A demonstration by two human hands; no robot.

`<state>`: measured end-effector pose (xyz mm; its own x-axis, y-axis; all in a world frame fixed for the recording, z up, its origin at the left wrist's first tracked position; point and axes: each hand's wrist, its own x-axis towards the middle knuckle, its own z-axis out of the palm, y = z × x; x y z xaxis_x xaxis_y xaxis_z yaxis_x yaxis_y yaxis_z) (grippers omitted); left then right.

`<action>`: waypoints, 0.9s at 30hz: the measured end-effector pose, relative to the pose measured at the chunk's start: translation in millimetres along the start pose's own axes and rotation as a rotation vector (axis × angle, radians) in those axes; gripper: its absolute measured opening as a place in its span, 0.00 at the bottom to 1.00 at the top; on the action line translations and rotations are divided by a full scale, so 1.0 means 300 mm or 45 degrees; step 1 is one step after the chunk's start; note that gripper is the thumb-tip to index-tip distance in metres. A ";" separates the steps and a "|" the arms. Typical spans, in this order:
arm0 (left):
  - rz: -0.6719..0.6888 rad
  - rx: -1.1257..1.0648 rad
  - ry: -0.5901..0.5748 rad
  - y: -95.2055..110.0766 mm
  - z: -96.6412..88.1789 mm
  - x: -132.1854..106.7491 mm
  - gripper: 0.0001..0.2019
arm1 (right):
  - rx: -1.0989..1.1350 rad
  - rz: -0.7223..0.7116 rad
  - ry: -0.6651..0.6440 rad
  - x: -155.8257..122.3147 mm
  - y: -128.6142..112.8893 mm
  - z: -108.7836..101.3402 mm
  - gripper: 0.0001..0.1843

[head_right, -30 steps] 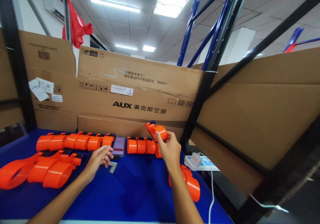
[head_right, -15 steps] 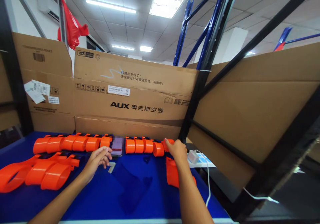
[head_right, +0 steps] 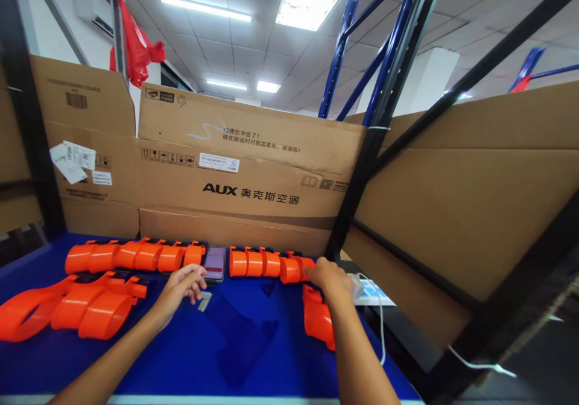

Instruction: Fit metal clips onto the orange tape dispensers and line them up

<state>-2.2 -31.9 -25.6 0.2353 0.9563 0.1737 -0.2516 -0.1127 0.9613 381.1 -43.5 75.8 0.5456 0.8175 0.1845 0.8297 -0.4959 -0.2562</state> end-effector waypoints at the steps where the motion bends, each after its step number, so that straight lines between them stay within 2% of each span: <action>1: -0.003 0.003 0.002 -0.001 0.000 0.002 0.23 | -0.029 -0.012 -0.050 -0.003 0.000 -0.008 0.15; 4: -0.012 0.006 -0.003 -0.004 -0.002 0.006 0.23 | -0.122 -0.048 -0.216 -0.017 -0.006 -0.010 0.12; 7: -0.006 0.002 -0.012 -0.007 -0.001 0.006 0.22 | -0.181 -0.085 -0.320 -0.038 -0.020 0.010 0.12; 13: 0.019 -0.002 -0.032 -0.009 0.003 0.002 0.21 | -0.198 -0.252 -0.459 -0.103 -0.045 0.050 0.11; 17: 0.022 0.010 -0.053 -0.012 0.002 0.002 0.21 | -0.206 -0.385 -0.491 -0.166 -0.075 0.052 0.08; 21: 0.027 0.020 -0.069 -0.021 -0.002 0.004 0.20 | -0.217 -0.518 -0.457 -0.231 -0.130 0.016 0.07; 27: -0.001 -0.011 -0.113 -0.025 0.005 -0.003 0.21 | -0.146 -0.761 -0.390 -0.323 -0.270 -0.094 0.06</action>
<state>0.9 -32.3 -32.6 0.3174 0.9287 0.1919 -0.2595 -0.1095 0.9595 264.3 -90.9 105.5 -0.0544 0.9983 -0.0185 0.9947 0.0525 -0.0885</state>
